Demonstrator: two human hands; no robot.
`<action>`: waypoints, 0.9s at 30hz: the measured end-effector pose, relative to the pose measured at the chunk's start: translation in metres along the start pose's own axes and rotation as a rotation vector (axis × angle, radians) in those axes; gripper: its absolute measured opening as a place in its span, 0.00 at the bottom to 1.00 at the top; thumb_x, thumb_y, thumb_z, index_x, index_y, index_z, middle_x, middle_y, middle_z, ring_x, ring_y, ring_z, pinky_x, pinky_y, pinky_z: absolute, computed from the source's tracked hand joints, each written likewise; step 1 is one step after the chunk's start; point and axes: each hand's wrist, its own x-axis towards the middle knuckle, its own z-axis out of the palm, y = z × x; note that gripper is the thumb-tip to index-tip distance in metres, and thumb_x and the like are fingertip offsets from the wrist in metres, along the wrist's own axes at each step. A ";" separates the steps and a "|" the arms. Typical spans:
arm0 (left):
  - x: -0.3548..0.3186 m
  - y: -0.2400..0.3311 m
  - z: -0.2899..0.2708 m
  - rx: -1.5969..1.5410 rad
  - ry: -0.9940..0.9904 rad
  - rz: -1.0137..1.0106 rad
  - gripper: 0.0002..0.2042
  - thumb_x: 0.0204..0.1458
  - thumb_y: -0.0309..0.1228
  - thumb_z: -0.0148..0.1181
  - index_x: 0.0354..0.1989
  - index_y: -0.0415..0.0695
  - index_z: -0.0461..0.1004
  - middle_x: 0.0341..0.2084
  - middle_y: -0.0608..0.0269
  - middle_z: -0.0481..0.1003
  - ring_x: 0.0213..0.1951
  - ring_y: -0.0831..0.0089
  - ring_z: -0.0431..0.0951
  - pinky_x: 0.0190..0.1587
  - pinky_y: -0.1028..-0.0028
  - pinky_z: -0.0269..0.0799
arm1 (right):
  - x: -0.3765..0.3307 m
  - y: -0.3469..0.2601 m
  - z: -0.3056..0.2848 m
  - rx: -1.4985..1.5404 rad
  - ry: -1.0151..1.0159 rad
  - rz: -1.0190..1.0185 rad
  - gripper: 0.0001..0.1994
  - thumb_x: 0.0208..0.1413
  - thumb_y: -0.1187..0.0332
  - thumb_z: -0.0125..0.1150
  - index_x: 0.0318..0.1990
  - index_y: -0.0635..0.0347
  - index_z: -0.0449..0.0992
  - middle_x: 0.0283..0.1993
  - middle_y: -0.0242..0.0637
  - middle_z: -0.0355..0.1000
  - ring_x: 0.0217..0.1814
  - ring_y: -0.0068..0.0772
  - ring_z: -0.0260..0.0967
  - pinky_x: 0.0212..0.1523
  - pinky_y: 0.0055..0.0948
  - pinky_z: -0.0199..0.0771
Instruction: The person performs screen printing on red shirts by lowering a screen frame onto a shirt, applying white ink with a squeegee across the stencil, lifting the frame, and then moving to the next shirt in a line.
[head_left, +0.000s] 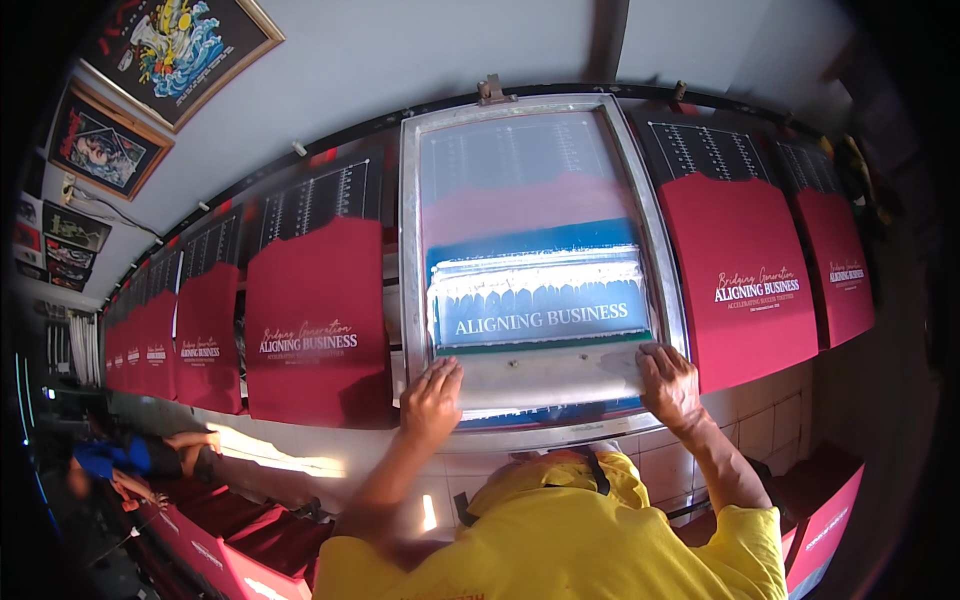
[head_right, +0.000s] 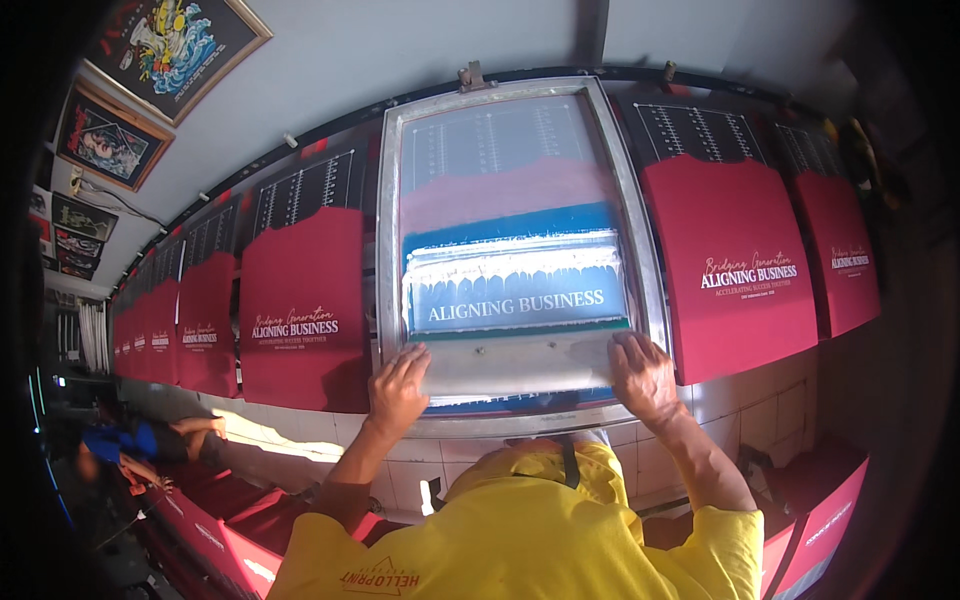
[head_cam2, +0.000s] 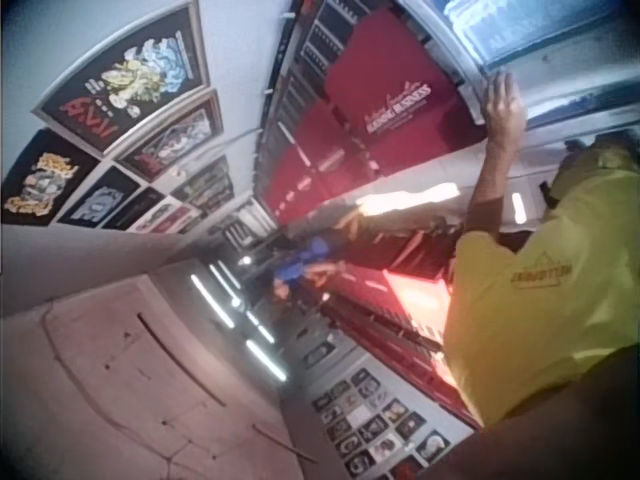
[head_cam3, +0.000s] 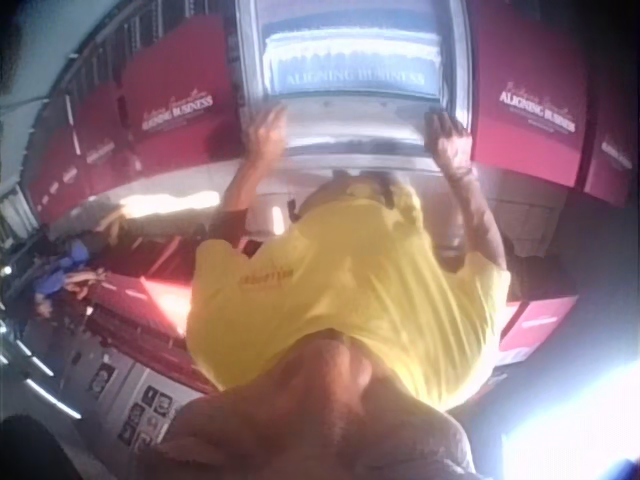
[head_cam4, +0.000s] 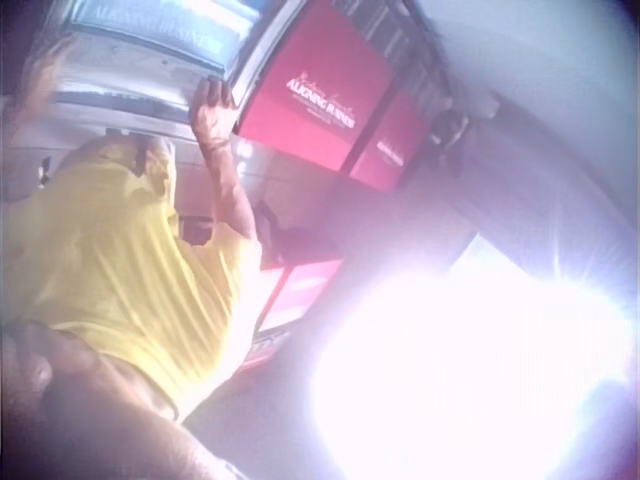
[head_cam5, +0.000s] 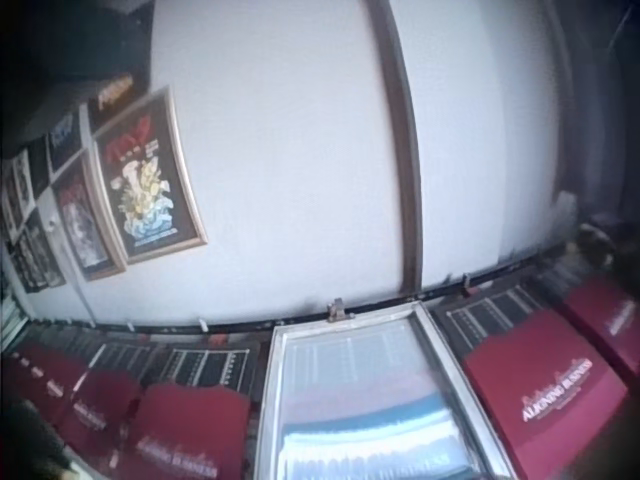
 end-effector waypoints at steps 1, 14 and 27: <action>0.013 -0.007 0.001 0.007 -0.016 0.001 0.10 0.44 0.19 0.60 0.36 0.39 0.80 0.38 0.56 0.81 0.45 0.61 0.81 0.48 0.67 0.77 | 0.014 0.005 0.000 -0.003 -0.012 -0.002 0.13 0.39 0.79 0.58 0.37 0.65 0.71 0.40 0.43 0.73 0.40 0.42 0.74 0.37 0.36 0.79; 0.106 -0.054 -0.006 -0.065 -0.205 -0.084 0.14 0.40 0.19 0.57 0.38 0.41 0.80 0.36 0.50 0.80 0.36 0.51 0.81 0.41 0.59 0.78 | 0.098 0.051 -0.011 -0.040 -0.071 0.087 0.04 0.43 0.78 0.61 0.28 0.60 0.76 0.33 0.43 0.75 0.38 0.44 0.76 0.33 0.39 0.78; -0.062 0.039 -0.022 -0.038 -0.175 -0.038 0.15 0.49 0.22 0.53 0.46 0.35 0.74 0.51 0.53 0.74 0.56 0.57 0.71 0.58 0.61 0.68 | -0.076 -0.032 -0.008 -0.035 -0.044 0.035 0.27 0.33 0.75 0.67 0.48 0.62 0.70 0.51 0.43 0.69 0.53 0.48 0.69 0.50 0.41 0.76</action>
